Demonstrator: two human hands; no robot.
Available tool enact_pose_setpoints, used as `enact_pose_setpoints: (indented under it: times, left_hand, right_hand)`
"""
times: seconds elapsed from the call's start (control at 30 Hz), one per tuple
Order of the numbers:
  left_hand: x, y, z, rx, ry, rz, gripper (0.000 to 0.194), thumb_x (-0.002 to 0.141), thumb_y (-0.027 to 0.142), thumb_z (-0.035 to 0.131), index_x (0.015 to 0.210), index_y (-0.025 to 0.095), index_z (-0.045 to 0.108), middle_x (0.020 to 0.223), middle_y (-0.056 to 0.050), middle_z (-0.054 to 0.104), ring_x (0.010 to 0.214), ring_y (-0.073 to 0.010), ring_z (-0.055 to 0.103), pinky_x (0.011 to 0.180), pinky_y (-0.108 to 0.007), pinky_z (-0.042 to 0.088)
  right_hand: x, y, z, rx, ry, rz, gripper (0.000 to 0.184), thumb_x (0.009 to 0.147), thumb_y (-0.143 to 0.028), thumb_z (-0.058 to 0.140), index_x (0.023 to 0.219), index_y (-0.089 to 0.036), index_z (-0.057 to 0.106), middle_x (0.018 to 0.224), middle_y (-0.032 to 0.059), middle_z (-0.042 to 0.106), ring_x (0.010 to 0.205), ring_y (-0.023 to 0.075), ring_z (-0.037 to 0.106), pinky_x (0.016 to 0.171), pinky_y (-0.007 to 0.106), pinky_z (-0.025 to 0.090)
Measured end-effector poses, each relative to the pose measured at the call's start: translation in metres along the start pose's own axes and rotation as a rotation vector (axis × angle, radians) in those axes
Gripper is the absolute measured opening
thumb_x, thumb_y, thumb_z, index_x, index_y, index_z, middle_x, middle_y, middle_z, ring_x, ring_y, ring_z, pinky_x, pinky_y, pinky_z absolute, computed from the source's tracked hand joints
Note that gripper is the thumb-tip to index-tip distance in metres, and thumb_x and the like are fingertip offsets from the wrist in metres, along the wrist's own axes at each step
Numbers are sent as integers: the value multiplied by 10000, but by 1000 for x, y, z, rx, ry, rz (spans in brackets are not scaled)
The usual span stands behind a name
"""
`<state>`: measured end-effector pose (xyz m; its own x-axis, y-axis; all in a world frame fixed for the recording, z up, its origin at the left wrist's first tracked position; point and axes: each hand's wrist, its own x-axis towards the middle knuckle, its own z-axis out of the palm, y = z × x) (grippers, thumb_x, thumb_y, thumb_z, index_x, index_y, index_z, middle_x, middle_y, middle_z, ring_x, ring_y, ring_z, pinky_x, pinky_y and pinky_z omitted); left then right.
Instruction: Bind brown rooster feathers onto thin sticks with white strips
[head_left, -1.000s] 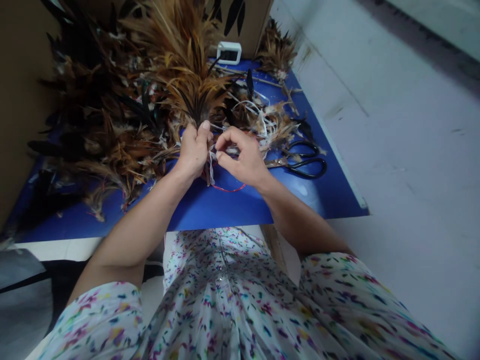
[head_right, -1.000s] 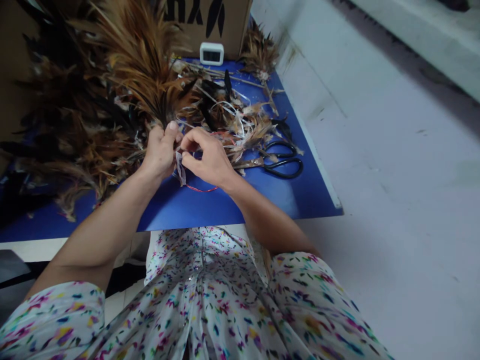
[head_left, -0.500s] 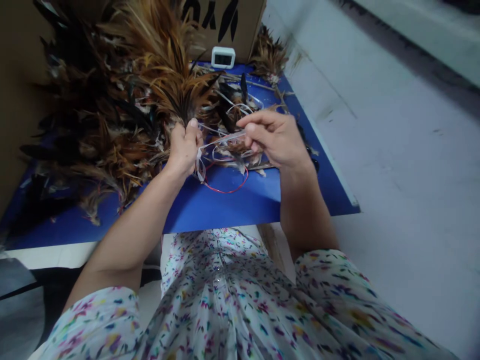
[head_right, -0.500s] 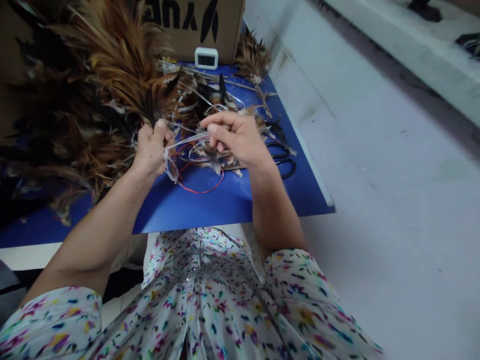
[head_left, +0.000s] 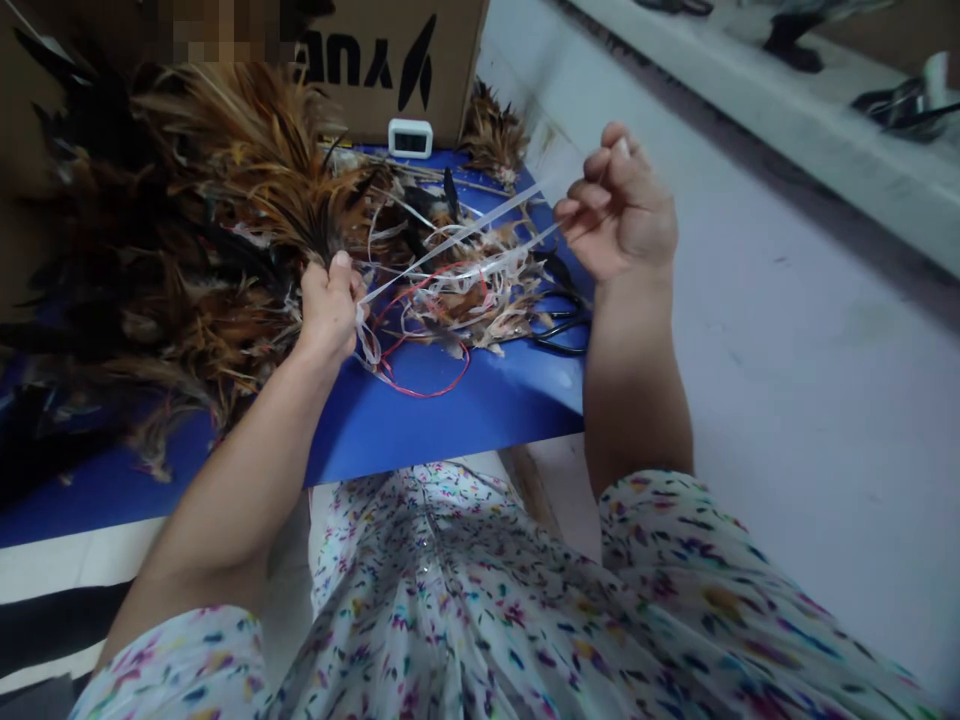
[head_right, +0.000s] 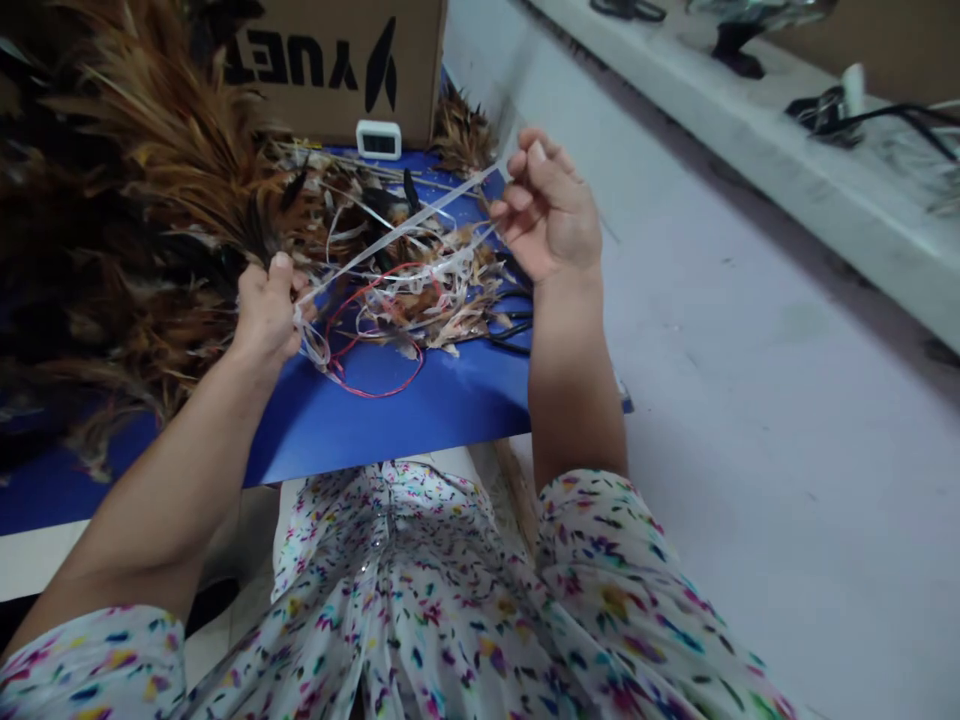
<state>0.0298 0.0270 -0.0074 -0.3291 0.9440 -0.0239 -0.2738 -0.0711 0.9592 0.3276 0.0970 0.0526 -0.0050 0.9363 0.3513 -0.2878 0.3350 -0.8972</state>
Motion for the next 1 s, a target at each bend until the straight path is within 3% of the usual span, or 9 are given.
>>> enact_pose_setpoints:
  times: [0.1, 0.17, 0.27, 0.4, 0.57, 0.67, 0.77, 0.9, 1.0]
  left_hand:
    - [1, 1, -1, 15, -6, 12, 379, 897, 475, 635, 732, 246, 382, 598, 44, 384, 469, -103, 380, 451, -289, 250]
    - [0, 3, 0, 12, 4, 16, 375, 911, 451, 623, 725, 243, 372, 598, 47, 380, 450, -92, 343, 439, -285, 232]
    - [-1, 5, 3, -1, 33, 10, 355, 937, 413, 595, 724, 237, 371, 600, 50, 394, 434, -78, 305, 420, -277, 212]
    - [-3, 7, 5, -20, 57, 4, 346, 938, 406, 595, 731, 232, 380, 598, 49, 413, 427, -71, 297, 400, -269, 196]
    - [-4, 9, 6, -35, 64, 11, 422, 868, 505, 667, 725, 232, 379, 584, 51, 404, 424, -65, 296, 383, -261, 184]
    - [-3, 8, 4, -41, 46, 4, 418, 866, 532, 659, 737, 234, 395, 574, 50, 403, 416, -63, 295, 374, -254, 183]
    - [0, 4, 1, -47, 18, 11, 410, 848, 553, 670, 766, 239, 419, 570, 49, 407, 415, -70, 315, 378, -258, 205]
    - [-1, 5, 2, -13, 38, 18, 398, 874, 535, 646, 758, 231, 415, 571, 53, 407, 415, -75, 330, 401, -270, 223]
    - [-5, 9, 6, 7, 87, 0, 401, 925, 501, 590, 731, 228, 370, 560, 62, 389, 397, -65, 288, 391, -265, 183]
  right_hand:
    - [24, 2, -27, -77, 47, -22, 336, 647, -397, 756, 948, -279, 666, 952, -59, 692, 612, 16, 440, 656, 319, 400]
    - [36, 0, -42, -119, -6, -57, 249, 694, -411, 723, 887, -258, 689, 1025, -66, 708, 662, 11, 482, 623, 337, 352]
    - [43, -10, -52, -66, 65, -39, 80, 779, -253, 660, 854, -257, 687, 1022, -102, 706, 669, -13, 502, 616, 307, 347]
    - [42, -25, -51, 44, 334, -43, 242, 840, -81, 545, 893, -292, 654, 1077, -79, 714, 629, -7, 500, 612, 223, 386]
    - [41, -33, -61, -23, 366, -83, 304, 841, -77, 556, 906, -343, 689, 1259, -77, 691, 749, 38, 551, 663, 272, 386]
    - [40, -34, -62, 1, 413, -86, 348, 820, -18, 528, 879, -327, 675, 1167, -73, 708, 686, 23, 538, 621, 272, 358]
    - [34, -30, -56, -106, 390, -57, 349, 796, 13, 472, 841, -285, 647, 936, -28, 700, 528, 39, 445, 551, 296, 308]
    - [19, -21, -43, -322, 350, 46, 340, 747, 16, 396, 635, -245, 583, 555, -27, 533, 403, 68, 260, 513, 349, 246]
    - [3, -13, -28, -457, 208, 57, 365, 743, -1, 371, 550, -212, 597, 433, -17, 454, 398, 88, 342, 527, 349, 287]
